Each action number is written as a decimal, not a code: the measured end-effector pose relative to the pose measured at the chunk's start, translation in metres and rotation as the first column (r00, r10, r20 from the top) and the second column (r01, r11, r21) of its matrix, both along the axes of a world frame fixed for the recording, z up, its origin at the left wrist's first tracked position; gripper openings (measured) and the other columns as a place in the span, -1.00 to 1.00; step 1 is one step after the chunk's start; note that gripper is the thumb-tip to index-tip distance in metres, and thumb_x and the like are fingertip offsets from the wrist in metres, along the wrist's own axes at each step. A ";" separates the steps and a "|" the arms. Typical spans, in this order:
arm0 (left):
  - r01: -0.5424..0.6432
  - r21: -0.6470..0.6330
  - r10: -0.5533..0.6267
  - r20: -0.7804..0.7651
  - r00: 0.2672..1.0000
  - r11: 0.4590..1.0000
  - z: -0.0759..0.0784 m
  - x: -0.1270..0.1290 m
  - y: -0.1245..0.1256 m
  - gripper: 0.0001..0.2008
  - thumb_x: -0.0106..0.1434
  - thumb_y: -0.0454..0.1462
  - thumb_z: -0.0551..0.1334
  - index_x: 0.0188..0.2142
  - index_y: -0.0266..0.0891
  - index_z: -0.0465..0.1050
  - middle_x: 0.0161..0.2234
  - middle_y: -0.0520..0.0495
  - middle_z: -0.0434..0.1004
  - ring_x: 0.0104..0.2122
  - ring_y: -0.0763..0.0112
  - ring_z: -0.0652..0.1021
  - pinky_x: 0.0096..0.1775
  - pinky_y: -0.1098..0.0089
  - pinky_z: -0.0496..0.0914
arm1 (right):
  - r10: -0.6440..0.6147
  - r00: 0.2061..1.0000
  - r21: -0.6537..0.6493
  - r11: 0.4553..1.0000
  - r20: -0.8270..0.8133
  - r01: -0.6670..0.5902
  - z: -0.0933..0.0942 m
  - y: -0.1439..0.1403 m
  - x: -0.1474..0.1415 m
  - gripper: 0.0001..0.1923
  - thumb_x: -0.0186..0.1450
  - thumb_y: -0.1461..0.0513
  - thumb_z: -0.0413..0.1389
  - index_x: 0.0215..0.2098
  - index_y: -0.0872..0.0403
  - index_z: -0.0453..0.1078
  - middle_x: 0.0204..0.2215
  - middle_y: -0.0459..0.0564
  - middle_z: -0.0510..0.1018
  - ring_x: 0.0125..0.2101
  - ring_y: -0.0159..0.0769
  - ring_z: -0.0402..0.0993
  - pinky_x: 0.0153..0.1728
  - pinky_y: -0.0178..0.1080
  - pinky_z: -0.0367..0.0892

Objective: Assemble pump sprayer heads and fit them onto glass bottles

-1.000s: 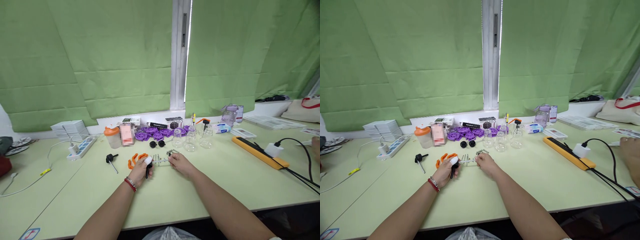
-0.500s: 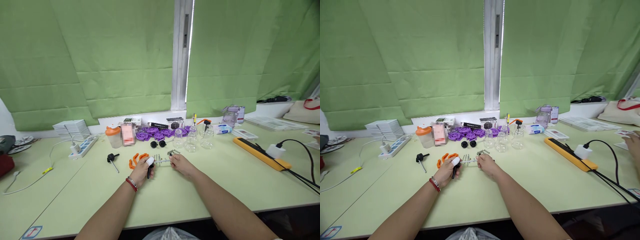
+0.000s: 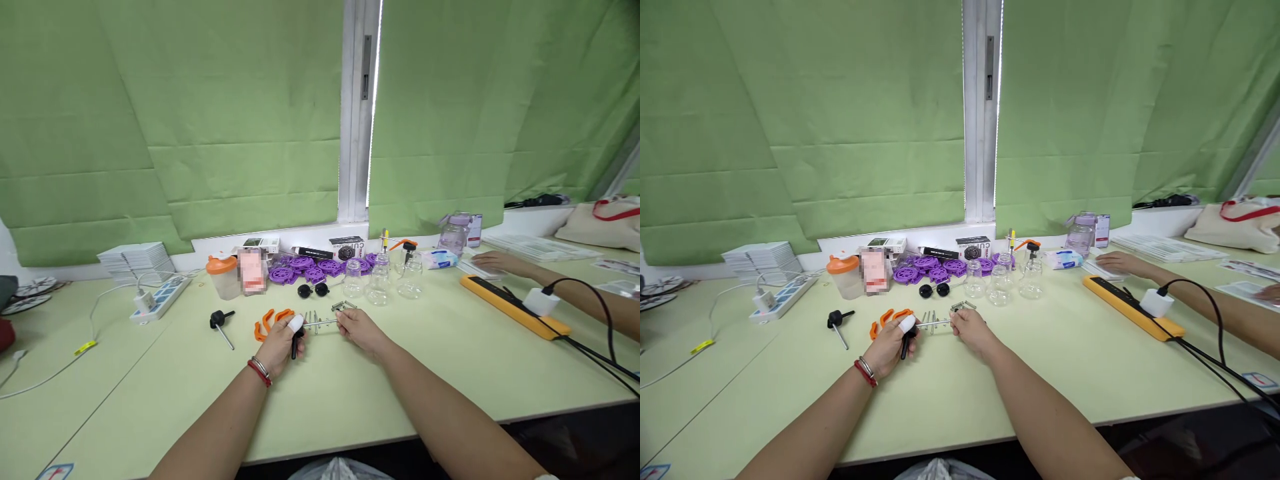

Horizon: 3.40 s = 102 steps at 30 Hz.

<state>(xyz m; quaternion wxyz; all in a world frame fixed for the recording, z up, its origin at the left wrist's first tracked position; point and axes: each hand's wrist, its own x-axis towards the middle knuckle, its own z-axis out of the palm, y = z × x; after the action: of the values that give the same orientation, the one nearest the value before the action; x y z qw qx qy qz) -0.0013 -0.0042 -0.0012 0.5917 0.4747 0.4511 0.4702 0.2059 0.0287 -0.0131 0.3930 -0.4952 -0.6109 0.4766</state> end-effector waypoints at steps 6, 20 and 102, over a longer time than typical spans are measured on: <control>-0.146 0.133 0.137 0.072 0.988 0.980 0.005 0.004 -0.002 -0.71 0.20 -0.03 0.11 -0.22 -0.17 0.31 -0.36 0.00 0.43 -0.56 0.50 0.42 -0.53 0.42 0.32 | -0.131 0.950 0.310 0.950 0.282 0.039 0.019 -0.023 -0.013 -0.59 0.29 -0.01 -0.09 -0.54 0.09 0.28 -0.61 -0.08 0.38 -0.57 -0.38 0.24 -0.53 -0.33 0.09; -0.243 0.390 0.307 -0.109 0.945 0.888 0.009 0.002 -0.002 -0.58 0.20 -0.12 0.16 0.05 -0.04 0.15 -0.06 -0.08 0.39 -0.12 0.34 0.45 -0.12 0.34 0.35 | -0.154 0.600 0.439 0.821 0.785 -0.364 0.051 -0.015 -0.065 -0.70 0.34 0.18 -0.09 -0.23 0.14 0.44 -0.32 0.20 0.55 -0.31 -0.09 0.48 -0.32 -0.20 0.21; 0.224 0.704 0.373 -0.586 0.720 0.674 0.027 -0.025 -0.010 -0.64 0.10 -0.16 0.25 -0.11 -0.24 0.43 -0.29 -0.13 0.47 -0.31 0.33 0.48 -0.25 0.34 0.37 | 0.264 0.878 -0.056 0.949 -0.399 -0.311 0.046 -0.034 -0.010 -0.74 0.05 0.13 0.22 -0.47 0.16 0.32 -0.55 -0.05 0.51 -0.65 -0.49 0.33 -0.62 -0.39 0.22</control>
<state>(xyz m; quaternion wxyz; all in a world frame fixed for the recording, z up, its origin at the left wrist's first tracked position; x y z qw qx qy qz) -0.0259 -0.0140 0.0260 0.1157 0.7889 0.4297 0.4238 0.1958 -0.0057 0.0334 0.4003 -0.3176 -0.5589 0.6531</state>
